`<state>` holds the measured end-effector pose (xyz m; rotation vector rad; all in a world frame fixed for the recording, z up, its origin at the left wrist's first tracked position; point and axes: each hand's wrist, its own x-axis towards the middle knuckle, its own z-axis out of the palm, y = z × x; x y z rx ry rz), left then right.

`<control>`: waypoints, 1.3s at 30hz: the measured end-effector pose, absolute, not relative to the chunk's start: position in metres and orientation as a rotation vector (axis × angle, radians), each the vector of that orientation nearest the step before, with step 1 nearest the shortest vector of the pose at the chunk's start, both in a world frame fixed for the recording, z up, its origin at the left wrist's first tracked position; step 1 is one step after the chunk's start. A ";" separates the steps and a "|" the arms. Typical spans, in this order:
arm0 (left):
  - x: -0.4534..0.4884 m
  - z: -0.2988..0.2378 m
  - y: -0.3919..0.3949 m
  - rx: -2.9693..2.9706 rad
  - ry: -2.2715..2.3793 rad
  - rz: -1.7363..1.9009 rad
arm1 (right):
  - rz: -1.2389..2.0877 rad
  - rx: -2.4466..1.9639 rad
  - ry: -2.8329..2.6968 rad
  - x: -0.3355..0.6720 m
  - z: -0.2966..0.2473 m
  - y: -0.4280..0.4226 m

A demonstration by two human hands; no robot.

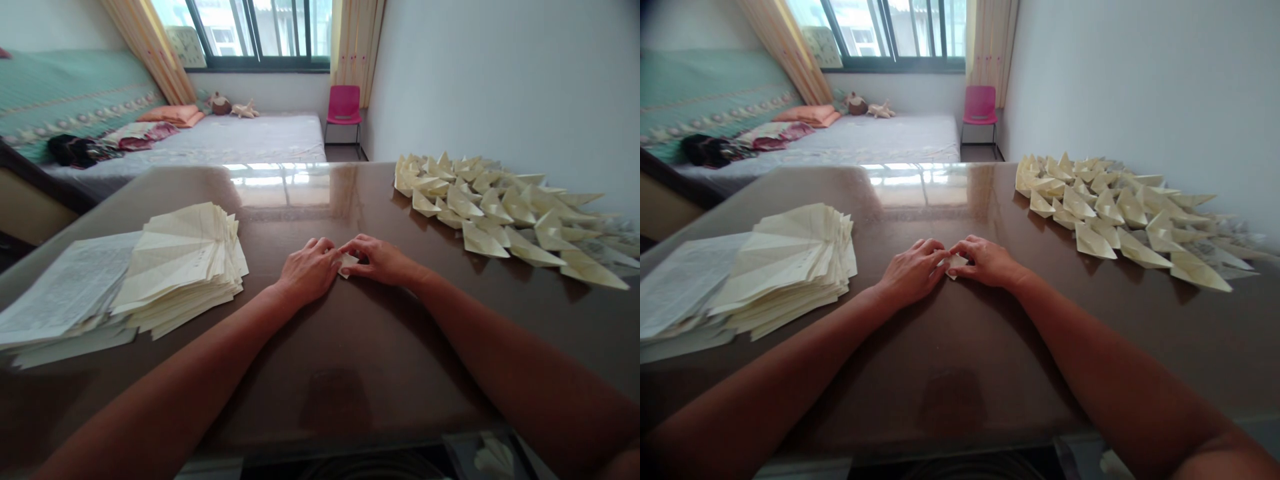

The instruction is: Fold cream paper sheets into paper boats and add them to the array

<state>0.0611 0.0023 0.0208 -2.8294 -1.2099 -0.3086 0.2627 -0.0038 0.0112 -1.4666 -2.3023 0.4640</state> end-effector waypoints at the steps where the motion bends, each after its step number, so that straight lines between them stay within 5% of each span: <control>1: 0.062 0.020 0.001 -2.817 -1.213 -0.308 | 0.501 -1.444 -2.300 0.264 0.012 -0.003; 14: 0.075 0.018 -0.010 -2.714 -1.149 -0.122 | 0.115 -1.526 -2.528 0.259 0.027 -0.018; 24: 0.064 0.025 -0.006 -2.780 -1.188 -0.225 | 0.471 -1.496 -2.232 0.267 0.013 -0.004; 39: 0.067 0.035 -0.009 -2.760 -1.166 -0.097 | 0.443 -1.538 -2.212 0.265 0.014 -0.004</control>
